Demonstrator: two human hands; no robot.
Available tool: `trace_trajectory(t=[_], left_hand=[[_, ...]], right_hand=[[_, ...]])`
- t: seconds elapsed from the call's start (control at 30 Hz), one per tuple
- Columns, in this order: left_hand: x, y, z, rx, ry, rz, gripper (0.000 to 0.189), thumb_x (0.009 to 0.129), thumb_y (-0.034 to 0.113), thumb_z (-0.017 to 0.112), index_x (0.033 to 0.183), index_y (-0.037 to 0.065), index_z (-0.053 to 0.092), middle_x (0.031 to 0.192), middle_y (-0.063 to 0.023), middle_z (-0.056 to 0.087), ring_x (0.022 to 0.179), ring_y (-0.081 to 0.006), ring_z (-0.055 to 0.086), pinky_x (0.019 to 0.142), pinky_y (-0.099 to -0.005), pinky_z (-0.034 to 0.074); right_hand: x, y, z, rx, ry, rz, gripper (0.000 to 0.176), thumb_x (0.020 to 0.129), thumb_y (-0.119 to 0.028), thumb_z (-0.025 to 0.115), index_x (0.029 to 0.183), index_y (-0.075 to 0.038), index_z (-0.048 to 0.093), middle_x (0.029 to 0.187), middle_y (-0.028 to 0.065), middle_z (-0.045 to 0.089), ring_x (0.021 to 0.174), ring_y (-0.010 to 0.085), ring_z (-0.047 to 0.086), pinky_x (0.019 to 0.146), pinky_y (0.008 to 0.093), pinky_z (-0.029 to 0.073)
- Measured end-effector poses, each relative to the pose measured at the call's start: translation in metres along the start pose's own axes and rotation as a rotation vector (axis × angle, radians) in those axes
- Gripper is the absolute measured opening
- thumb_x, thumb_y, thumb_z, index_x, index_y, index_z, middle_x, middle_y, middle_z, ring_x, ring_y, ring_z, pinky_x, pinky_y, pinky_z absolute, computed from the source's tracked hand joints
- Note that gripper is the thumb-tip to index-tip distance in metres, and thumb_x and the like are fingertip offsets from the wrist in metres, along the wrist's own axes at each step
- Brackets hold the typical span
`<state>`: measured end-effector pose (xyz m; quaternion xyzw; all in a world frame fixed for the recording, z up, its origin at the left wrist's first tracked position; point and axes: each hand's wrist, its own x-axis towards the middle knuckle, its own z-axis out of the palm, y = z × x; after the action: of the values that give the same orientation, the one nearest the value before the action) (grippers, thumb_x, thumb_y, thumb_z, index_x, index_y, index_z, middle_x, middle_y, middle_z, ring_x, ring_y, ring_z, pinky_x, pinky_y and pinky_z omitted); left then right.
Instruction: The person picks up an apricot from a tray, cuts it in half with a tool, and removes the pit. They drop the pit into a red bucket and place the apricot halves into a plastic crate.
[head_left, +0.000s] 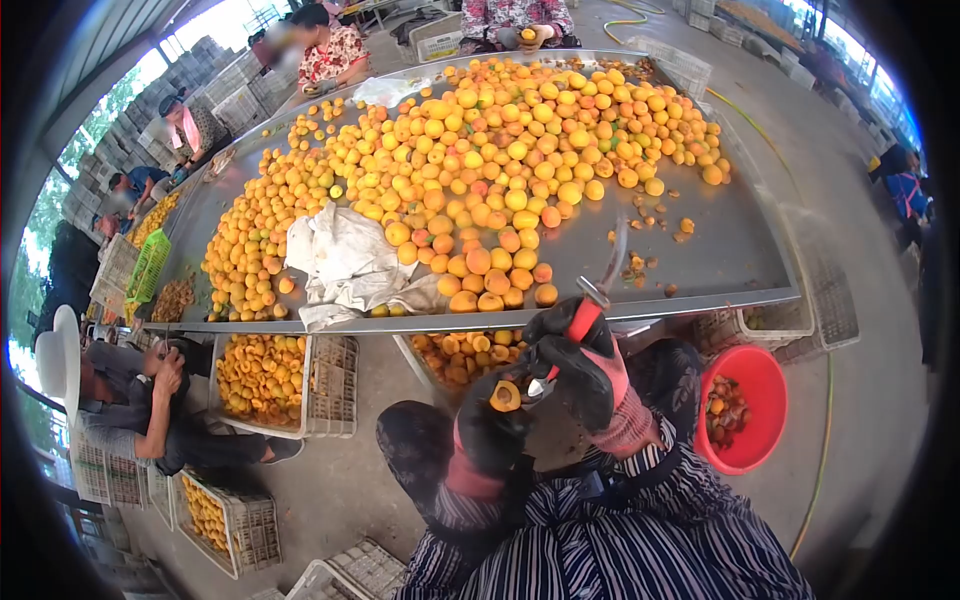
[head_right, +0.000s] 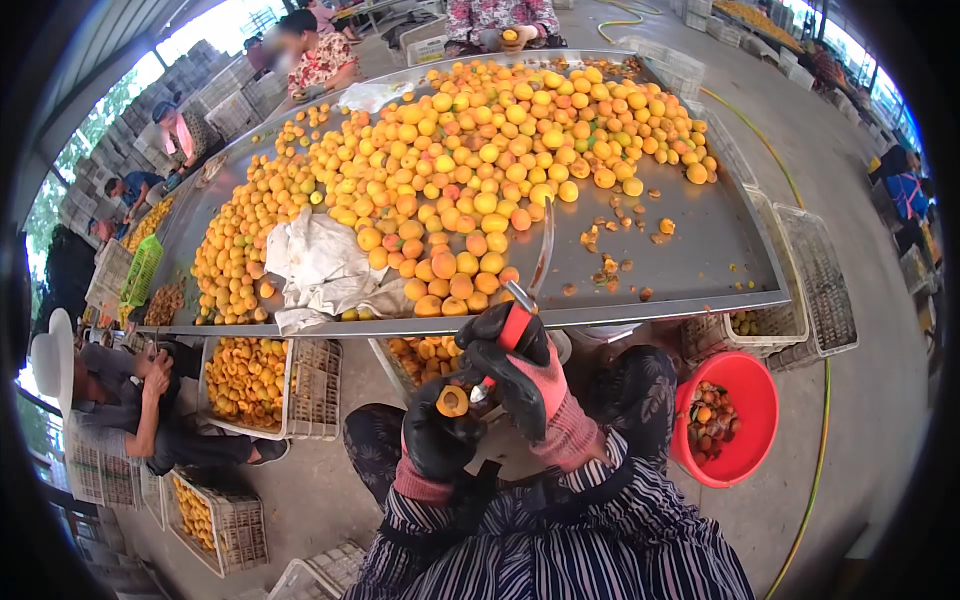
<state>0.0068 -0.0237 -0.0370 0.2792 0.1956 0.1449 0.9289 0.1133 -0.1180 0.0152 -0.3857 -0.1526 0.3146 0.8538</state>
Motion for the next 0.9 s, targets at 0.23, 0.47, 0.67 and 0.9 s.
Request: trace_trajectory(t=[0.23,0.47,0.67,0.9], left_hand=[[0.010,-0.008,-0.015,0.300,-0.008,0.102,0.042,0.077,0.000,0.059,0.117,-0.003,0.046,0.106,-0.0110,0.059,0.091,-0.0160,0.059,0.071,-0.0254,0.052],[0.016,-0.001,-0.018,-0.123,-0.067,-0.022,0.052,0.085,0.002,0.054,0.132,-0.003,0.033,0.104,-0.0142,0.059,0.084,-0.0189,0.062,0.066,-0.0272,0.054],[0.026,-0.012,-0.003,-0.032,0.084,-0.057,0.065,0.078,-0.001,0.062,0.134,-0.002,0.031,0.096,-0.0165,0.060,0.073,-0.0215,0.063,0.058,-0.0296,0.053],[0.029,0.001,0.019,1.564,-0.137,0.931,0.067,0.065,-0.002,0.067,0.127,-0.002,0.040,0.092,-0.0187,0.060,0.077,-0.0323,0.063,0.066,-0.0383,0.051]], right_hand=[[-0.026,0.024,-0.045,0.619,-0.018,0.255,0.043,0.082,-0.004,0.062,0.122,0.000,0.046,0.122,0.0109,0.050,0.105,0.0196,0.056,0.090,0.0312,0.047],[-0.042,-0.037,-0.041,-0.514,-0.220,0.279,0.038,0.076,-0.014,0.070,0.113,-0.008,0.062,0.110,0.0110,0.061,0.113,0.0229,0.051,0.096,0.0344,0.041],[-0.052,-0.017,-0.057,-0.839,0.045,-0.119,0.035,0.076,-0.017,0.071,0.110,-0.008,0.064,0.103,0.0098,0.064,0.096,0.0241,0.058,0.089,0.0345,0.043],[-0.039,-0.010,-0.062,-0.463,0.079,0.042,0.031,0.086,-0.011,0.063,0.112,0.004,0.057,0.096,0.0115,0.067,0.087,0.0150,0.064,0.075,0.0262,0.053]])
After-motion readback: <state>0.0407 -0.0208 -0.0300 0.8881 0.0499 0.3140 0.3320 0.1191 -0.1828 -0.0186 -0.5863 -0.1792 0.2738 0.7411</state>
